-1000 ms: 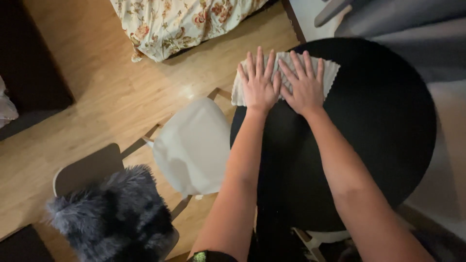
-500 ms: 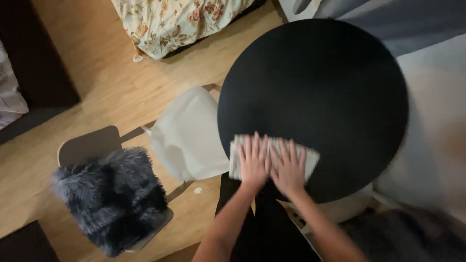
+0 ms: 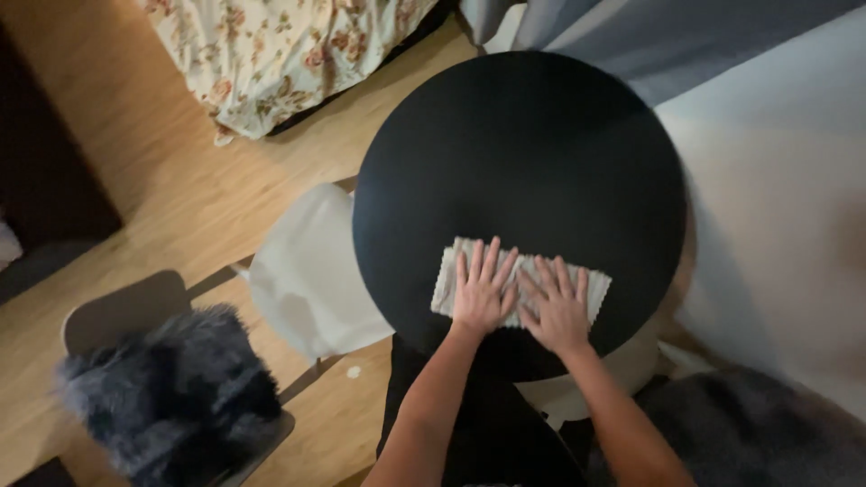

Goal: The person wipes a round black table with a white cloth. They then move a grey fur cushion from a chair to the table and wipe the chair seat. Finally, they wipe a section of the white wall next to the table.

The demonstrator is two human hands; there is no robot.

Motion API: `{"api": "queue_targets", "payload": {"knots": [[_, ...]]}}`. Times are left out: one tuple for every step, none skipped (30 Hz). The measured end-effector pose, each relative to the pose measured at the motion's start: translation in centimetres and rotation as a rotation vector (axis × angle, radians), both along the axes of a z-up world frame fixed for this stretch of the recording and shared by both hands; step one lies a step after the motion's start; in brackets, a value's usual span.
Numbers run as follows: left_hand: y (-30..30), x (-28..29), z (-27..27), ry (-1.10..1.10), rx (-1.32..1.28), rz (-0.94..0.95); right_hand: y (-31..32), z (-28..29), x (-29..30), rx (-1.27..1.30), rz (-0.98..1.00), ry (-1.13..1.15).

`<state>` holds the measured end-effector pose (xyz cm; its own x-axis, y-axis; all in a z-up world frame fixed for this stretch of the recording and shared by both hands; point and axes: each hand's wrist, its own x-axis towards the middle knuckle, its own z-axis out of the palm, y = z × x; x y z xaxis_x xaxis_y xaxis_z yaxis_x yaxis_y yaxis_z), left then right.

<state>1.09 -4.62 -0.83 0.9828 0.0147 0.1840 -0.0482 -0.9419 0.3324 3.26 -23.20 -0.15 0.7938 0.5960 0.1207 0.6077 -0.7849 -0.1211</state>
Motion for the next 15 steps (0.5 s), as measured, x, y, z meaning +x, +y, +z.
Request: {"api": "queue_targets", "payload": {"knots": [[-0.2, 1.6, -0.1, -0.001, -0.001, -0.009, 0.0, -0.1, 1.4, -0.001, -0.009, -0.001], [-0.5, 3.2, -0.3, -0.015, 0.0, -0.007, -0.1, -0.2, 2.8, -0.019, -0.037, -0.022], [-0.7, 4.8, -0.4, -0.029, 0.0, -0.004, -0.1, -0.3, 4.1, -0.038, -0.063, -0.042], [-0.9, 6.6, -0.5, -0.031, -0.001, -0.012, -0.2, -0.4, 5.8, -0.039, -0.072, -0.044], [-1.1, 8.4, -0.7, -0.033, -0.011, 0.001, -0.2, -0.6, 7.4, -0.045, -0.087, -0.042], [-1.4, 10.1, -0.9, -0.034, -0.022, 0.014, -0.3, -0.9, 9.0, -0.051, -0.102, -0.04], [-1.7, 11.8, -1.1, -0.031, -0.023, 0.011, -0.4, -1.0, 10.7, -0.053, -0.106, -0.037], [-2.0, 13.5, -1.3, -0.046, -0.028, 0.03, -0.5, -1.0, 12.4, -0.039, -0.116, -0.042], [-2.1, 15.2, -1.6, -0.062, -0.033, 0.047, -0.5, -1.2, 14.0, -0.025, -0.128, -0.047], [-2.2, 16.6, -1.8, -0.059, -0.033, 0.041, -0.2, -0.7, 15.4, -0.025, -0.133, -0.044], [-2.4, 18.1, -2.1, -0.069, -0.024, 0.048, -0.1, -0.3, 16.9, 0.009, -0.133, -0.06], [-2.6, 19.6, -2.3, -0.079, -0.014, 0.055, 0.0, 0.2, 18.4, 0.042, -0.134, -0.077], [-2.8, 21.0, -2.5, -0.077, -0.018, 0.048, -0.1, 0.1, 19.6, 0.038, -0.14, -0.075], [-3.0, 22.3, -2.6, -0.1, -0.021, 0.052, -0.3, -0.1, 20.9, 0.038, -0.137, -0.109], [-3.1, 23.8, -2.9, -0.125, -0.021, 0.056, -0.5, -0.3, 22.4, 0.041, -0.132, -0.143]]}}
